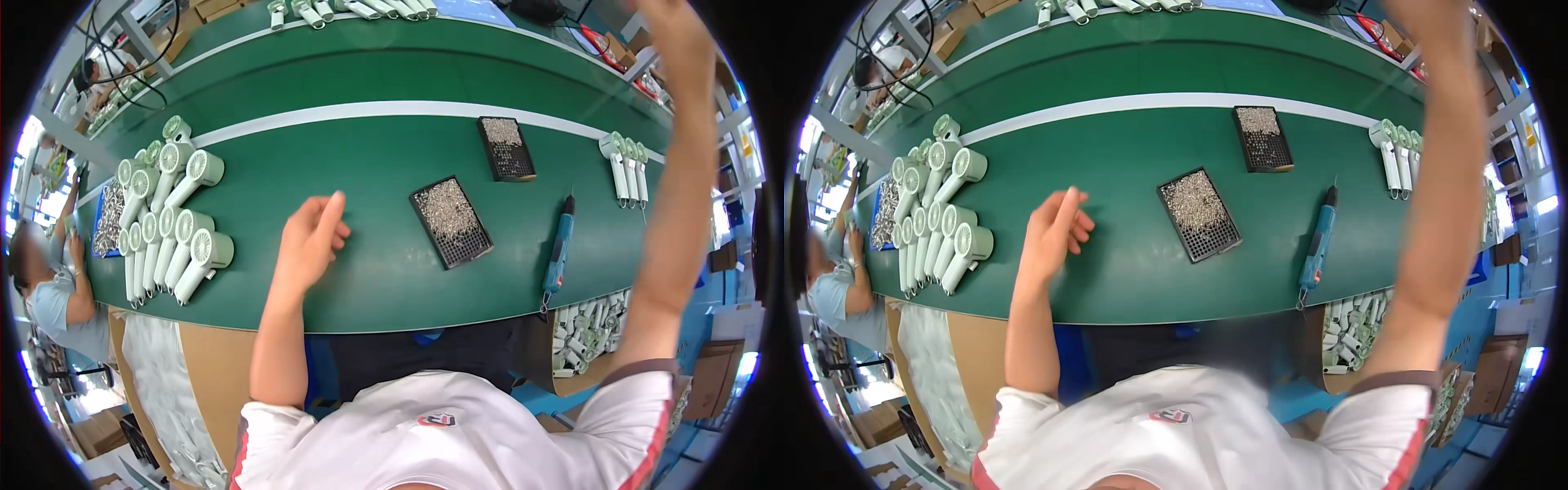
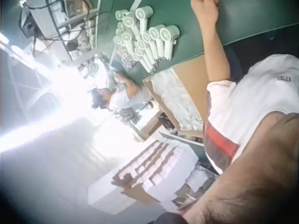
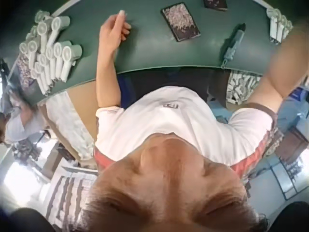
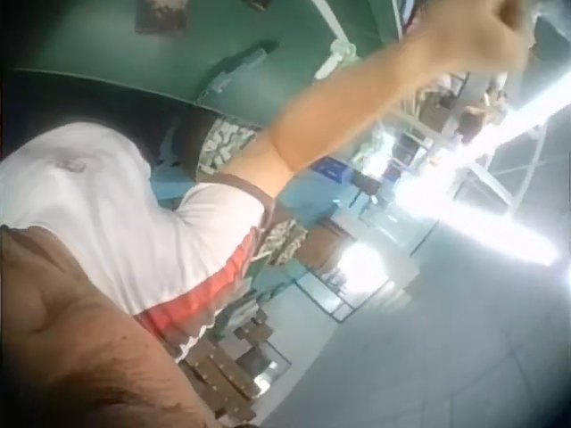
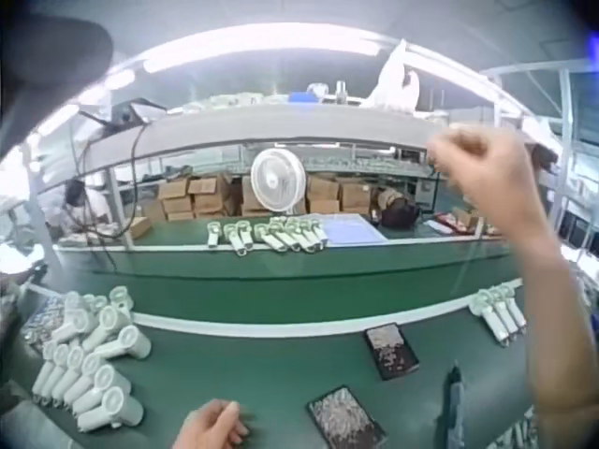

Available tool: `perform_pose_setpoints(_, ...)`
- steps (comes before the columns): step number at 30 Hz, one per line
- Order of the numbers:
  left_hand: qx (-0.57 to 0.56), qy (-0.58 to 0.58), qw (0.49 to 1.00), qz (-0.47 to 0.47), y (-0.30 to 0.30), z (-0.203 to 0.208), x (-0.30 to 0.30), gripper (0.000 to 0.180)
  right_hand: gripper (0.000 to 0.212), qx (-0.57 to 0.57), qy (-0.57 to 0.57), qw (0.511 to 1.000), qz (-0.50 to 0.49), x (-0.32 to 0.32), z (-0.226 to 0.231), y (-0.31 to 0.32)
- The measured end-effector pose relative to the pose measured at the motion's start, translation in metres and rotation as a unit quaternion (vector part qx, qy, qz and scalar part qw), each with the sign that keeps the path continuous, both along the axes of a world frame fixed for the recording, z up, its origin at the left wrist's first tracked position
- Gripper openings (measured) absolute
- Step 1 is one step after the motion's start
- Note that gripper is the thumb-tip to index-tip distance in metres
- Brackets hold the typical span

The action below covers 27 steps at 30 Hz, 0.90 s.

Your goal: Assembling components of a portable electric fan on an assembly line and using an electric screwdriver to fasten them.

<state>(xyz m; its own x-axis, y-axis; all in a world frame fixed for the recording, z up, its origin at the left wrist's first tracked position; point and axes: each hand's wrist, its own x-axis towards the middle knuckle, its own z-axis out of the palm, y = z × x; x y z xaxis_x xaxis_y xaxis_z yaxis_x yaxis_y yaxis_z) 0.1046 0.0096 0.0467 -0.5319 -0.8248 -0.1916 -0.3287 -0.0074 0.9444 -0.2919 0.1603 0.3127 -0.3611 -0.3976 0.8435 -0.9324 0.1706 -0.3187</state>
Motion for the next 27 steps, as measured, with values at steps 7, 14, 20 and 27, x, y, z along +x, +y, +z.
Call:
perform_pose_setpoints(7, -0.08, 0.021, 0.996, -0.021, -0.042, -0.001, -0.084, 0.061, 0.084, 0.224, -0.061, 0.973, 0.015, 0.208, -0.267, 0.044)
perform_pose_setpoints(14, -0.197, 0.042, 0.977, 0.067, -0.048, -0.067, -0.097, 0.053, 0.093, 0.283, -0.042, 0.958, -0.033, 0.219, -0.315, 0.044)
perform_pose_setpoints(20, -0.208, 0.032, 0.975, 0.076, -0.059, -0.063, -0.091, 0.055, 0.092, 0.258, -0.05, 0.964, 0.031, 0.217, -0.299, 0.028)
perform_pose_setpoints(27, -0.202, 0.042, 0.975, 0.086, -0.059, -0.059, -0.089, 0.058, 0.094, 0.243, -0.05, 0.967, 0.061, 0.218, -0.297, 0.026)
